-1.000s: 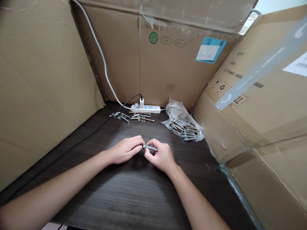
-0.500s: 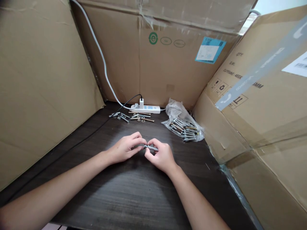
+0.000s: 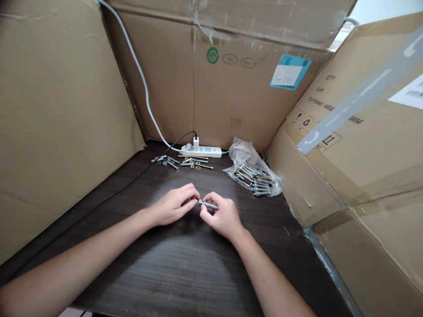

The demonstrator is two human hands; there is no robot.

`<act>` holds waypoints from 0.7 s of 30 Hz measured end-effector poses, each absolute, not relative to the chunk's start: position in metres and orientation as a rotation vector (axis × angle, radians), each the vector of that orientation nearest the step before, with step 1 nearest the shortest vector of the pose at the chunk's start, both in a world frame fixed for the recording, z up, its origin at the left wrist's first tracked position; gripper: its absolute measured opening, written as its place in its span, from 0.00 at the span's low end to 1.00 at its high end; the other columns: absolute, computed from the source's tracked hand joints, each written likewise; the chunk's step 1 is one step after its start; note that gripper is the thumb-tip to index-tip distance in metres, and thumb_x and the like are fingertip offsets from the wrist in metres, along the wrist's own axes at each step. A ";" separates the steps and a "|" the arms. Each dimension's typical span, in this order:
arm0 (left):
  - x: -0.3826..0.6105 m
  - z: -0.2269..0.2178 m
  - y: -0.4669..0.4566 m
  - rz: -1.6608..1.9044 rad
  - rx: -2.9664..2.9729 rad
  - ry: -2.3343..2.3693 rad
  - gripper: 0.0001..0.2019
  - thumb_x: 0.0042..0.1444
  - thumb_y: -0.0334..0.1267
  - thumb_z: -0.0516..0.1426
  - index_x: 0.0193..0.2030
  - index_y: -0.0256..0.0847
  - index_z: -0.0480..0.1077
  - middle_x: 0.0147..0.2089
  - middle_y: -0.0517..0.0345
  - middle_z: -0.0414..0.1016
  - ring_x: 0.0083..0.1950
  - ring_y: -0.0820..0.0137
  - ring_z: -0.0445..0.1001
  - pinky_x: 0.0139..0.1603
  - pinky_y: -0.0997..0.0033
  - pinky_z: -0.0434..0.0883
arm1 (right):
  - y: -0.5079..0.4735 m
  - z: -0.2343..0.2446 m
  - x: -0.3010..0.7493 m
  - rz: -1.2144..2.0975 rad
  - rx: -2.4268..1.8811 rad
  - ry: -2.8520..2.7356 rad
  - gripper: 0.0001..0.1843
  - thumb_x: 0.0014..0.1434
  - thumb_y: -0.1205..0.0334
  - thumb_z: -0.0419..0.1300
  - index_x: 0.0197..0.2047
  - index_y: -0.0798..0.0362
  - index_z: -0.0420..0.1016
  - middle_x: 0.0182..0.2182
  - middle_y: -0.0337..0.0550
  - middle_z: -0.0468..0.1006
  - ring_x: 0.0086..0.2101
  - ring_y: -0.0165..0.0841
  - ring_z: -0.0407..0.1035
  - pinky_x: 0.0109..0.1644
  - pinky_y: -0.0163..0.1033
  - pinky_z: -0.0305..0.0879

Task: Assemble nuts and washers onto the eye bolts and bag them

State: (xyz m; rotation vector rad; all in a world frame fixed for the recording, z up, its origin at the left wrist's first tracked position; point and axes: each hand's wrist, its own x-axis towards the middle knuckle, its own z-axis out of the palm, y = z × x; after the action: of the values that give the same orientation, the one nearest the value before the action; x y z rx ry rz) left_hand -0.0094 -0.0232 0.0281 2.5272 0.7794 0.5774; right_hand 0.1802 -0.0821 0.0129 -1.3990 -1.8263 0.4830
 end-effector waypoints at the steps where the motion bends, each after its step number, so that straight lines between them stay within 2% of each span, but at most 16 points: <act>1: -0.010 0.028 -0.023 0.568 2.523 0.751 0.10 0.65 0.39 0.46 0.41 0.42 0.66 0.41 0.59 0.68 0.38 0.72 0.69 0.40 0.73 0.66 | -0.082 0.013 0.180 0.487 -1.398 -1.825 0.05 0.52 0.62 0.57 0.32 0.53 0.72 0.18 0.32 0.65 0.18 0.24 0.57 0.23 0.30 0.53; 10: -0.009 0.025 -0.021 0.581 2.387 0.661 0.15 0.66 0.42 0.43 0.39 0.39 0.67 0.37 0.58 0.67 0.37 0.72 0.66 0.40 0.74 0.63 | -0.083 0.013 0.180 0.494 -1.378 -1.827 0.06 0.51 0.62 0.57 0.32 0.54 0.71 0.17 0.32 0.64 0.18 0.24 0.56 0.23 0.30 0.52; 16: -0.004 0.024 -0.020 0.565 2.068 0.592 0.12 0.64 0.42 0.47 0.36 0.38 0.66 0.35 0.59 0.66 0.37 0.72 0.65 0.40 0.74 0.62 | -0.084 0.012 0.181 0.534 -1.299 -1.803 0.04 0.51 0.63 0.57 0.32 0.54 0.70 0.17 0.31 0.63 0.17 0.23 0.53 0.22 0.30 0.51; 21: -0.003 0.029 -0.024 0.515 1.860 0.544 0.11 0.63 0.43 0.48 0.36 0.38 0.65 0.32 0.63 0.62 0.33 0.74 0.60 0.38 0.75 0.61 | -0.085 0.012 0.179 0.641 -1.281 -1.738 0.03 0.51 0.64 0.57 0.31 0.54 0.68 0.16 0.30 0.58 0.17 0.23 0.51 0.22 0.30 0.48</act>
State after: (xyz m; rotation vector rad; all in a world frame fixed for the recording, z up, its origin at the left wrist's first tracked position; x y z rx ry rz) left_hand -0.0034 -0.0242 0.0285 1.8605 0.5436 0.5153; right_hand 0.1793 -0.0852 0.0115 -1.2810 -1.7380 0.6411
